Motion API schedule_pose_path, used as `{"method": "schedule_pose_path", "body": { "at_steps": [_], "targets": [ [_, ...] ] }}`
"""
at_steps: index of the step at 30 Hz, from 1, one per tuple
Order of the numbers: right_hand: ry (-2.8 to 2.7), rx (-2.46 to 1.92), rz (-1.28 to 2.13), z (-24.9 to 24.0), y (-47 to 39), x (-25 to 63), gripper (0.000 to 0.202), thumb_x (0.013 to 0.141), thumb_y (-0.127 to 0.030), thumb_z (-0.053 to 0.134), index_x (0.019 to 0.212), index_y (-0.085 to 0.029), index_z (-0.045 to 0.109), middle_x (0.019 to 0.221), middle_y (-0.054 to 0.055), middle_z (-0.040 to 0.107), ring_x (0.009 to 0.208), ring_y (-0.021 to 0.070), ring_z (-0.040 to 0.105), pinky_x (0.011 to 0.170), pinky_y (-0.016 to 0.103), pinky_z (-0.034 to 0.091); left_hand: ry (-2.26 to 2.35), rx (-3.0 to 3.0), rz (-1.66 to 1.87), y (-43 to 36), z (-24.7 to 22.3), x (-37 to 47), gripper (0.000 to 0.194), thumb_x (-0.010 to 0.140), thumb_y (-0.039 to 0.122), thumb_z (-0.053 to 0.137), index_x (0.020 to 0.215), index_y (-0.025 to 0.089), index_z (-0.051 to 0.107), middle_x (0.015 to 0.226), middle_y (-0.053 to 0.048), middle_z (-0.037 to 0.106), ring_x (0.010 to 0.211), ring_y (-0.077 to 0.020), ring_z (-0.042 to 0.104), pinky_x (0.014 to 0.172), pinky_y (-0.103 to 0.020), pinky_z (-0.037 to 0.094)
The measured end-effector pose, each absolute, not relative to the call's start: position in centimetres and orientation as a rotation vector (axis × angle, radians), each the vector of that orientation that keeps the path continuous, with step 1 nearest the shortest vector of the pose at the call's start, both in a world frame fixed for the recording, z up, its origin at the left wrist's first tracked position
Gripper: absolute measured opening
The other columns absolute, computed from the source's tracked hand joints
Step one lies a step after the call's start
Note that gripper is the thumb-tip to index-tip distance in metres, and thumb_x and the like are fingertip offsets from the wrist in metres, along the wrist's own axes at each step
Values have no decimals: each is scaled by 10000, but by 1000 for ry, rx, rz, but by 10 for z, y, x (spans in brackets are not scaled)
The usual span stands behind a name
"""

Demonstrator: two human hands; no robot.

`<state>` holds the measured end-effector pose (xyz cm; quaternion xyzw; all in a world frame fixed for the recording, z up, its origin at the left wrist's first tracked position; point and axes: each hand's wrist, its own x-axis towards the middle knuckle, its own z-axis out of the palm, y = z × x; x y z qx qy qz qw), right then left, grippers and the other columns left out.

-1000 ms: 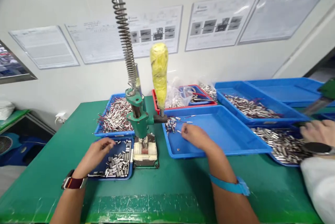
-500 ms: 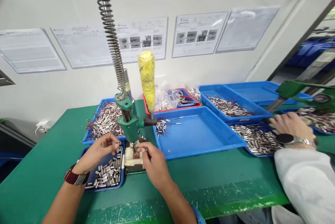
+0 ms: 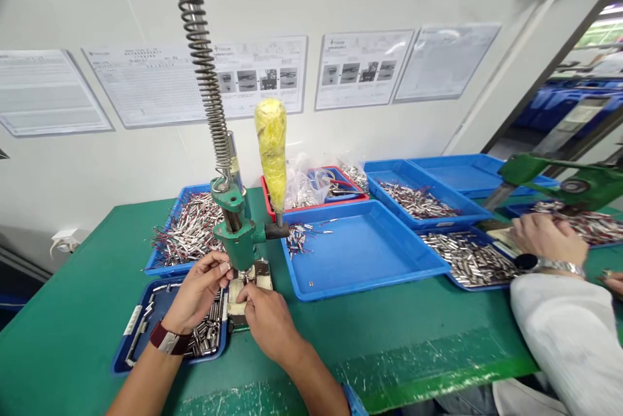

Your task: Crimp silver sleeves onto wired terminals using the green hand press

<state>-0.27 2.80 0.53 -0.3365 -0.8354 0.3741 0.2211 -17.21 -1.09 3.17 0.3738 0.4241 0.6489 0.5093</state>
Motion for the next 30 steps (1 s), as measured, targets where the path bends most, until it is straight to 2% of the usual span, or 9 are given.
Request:
{"method": "schedule_pose_path", "body": {
  "at_steps": [4, 8, 12, 17, 22, 27, 30],
  "targets": [
    [-2315, -904, 1065, 7, 29, -3, 327, 807, -55, 414, 922, -196, 686, 790, 13, 693, 725, 151, 612, 682, 224, 382, 1077, 911, 1660, -8, 28, -167, 152, 824, 290, 732, 907, 180, 665, 722, 2, 631, 671, -118, 550, 630, -228, 421],
    [-2293, -916, 1062, 2, 28, -3, 340, 810, -61, 414, 947, -200, 693, 849, 19, 717, 765, 157, 633, 700, 226, 389, 1201, 1045, 1705, -5, 23, -160, 135, 805, 282, 745, 868, 188, 671, 803, 5, 642, 778, -138, 567, 748, -245, 434],
    [-2295, -912, 1033, -1, 27, -4, 346, 812, -64, 413, 964, -200, 692, 927, 30, 734, 832, 165, 652, 737, 230, 400, 1059, 1098, 1613, -1, 24, -148, 240, 822, 279, 719, 1041, 225, 638, 954, -15, 667, 878, -166, 588, 809, -269, 439],
    [-2317, -927, 1069, 5, 25, -1, 341, 843, -87, 397, 984, -203, 685, 744, 9, 694, 656, 147, 601, 628, 222, 378, 1022, 1095, 1564, 1, 26, -143, 336, 802, 314, 742, 1089, 217, 597, 956, -30, 663, 875, -175, 603, 801, -274, 454],
    [-2344, -907, 1110, 9, 21, 0, 297, 885, -139, 402, 978, -208, 676, 629, -16, 639, 598, 140, 576, 609, 223, 371, 1133, 1208, 1591, 0, 23, -144, 268, 819, 330, 722, 1029, 212, 605, 927, -22, 656, 898, -181, 596, 827, -275, 435],
    [-2304, -805, 1225, -4, 18, 6, 277, 904, -178, 402, 967, -193, 672, 599, -26, 609, 564, 129, 565, 578, 222, 396, 1169, 1302, 1550, 1, 24, -149, 231, 828, 311, 712, 993, 200, 594, 914, -27, 639, 925, -192, 582, 843, -284, 422],
    [-2107, -758, 1157, 16, 31, 22, 244, 903, -216, 431, 937, -195, 672, 611, -15, 610, 518, 124, 539, 525, 227, 417, 1172, 1347, 1522, 0, 23, -153, 231, 820, 318, 720, 972, 193, 599, 938, -39, 643, 931, -198, 578, 840, -289, 417]
  ]
}}
